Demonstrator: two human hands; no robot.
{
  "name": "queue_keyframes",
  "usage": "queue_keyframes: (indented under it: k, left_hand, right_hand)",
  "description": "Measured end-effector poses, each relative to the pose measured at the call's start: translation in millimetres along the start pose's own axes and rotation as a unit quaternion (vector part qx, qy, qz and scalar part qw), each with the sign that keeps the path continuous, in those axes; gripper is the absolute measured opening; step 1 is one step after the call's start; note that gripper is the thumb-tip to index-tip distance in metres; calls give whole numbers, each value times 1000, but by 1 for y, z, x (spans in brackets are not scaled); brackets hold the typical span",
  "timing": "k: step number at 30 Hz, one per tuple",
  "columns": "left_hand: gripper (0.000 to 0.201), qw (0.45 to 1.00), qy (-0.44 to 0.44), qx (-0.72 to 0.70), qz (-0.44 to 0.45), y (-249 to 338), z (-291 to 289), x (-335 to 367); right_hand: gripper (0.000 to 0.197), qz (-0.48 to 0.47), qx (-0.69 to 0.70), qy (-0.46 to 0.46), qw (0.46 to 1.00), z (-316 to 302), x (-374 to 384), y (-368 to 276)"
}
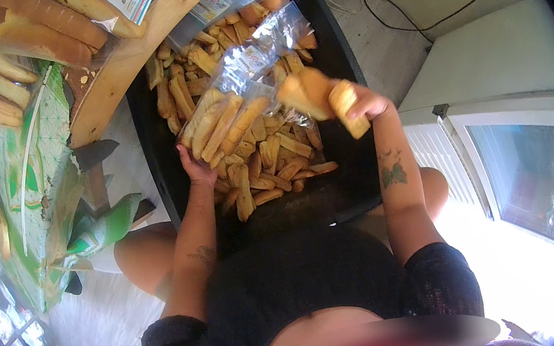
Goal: The person sits on the floor and packs long, stick-shaped biscuits from a black bin into clear plastic bags. They repeatedly open bags, fill them with biscuits, and place the filled bags on a nearby shelf.
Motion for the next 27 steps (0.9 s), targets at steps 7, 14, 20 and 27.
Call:
queue_keyframes:
  k: [7,14,20,27]
  left_hand:
    - [75,996,-71,9,-45,2,9,-1]
    - [73,994,-81,45,-65,1,4,1]
    - [75,988,-100,40,-114,1,1,-3]
    - [71,991,-119,-21,-57,4,12,-8]
  right_hand:
    - [80,-58,-411,26,910,36,-3,-84]
    - [73,-179,-839,22,513,104,-11,-112]
    - [72,-193,-842,28,504,117,-14,-112]
    - [81,-70,-544,-12,836,61,-23,-119]
Point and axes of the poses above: each hand's wrist, its own x-axis towards the middle knuckle, its own z-axis out of the palm, y = z × x, the point moved 1 cm from there along x, towards the middle knuckle, and after that the axes turned 5 degrees about -x, right-handed, at the moved point
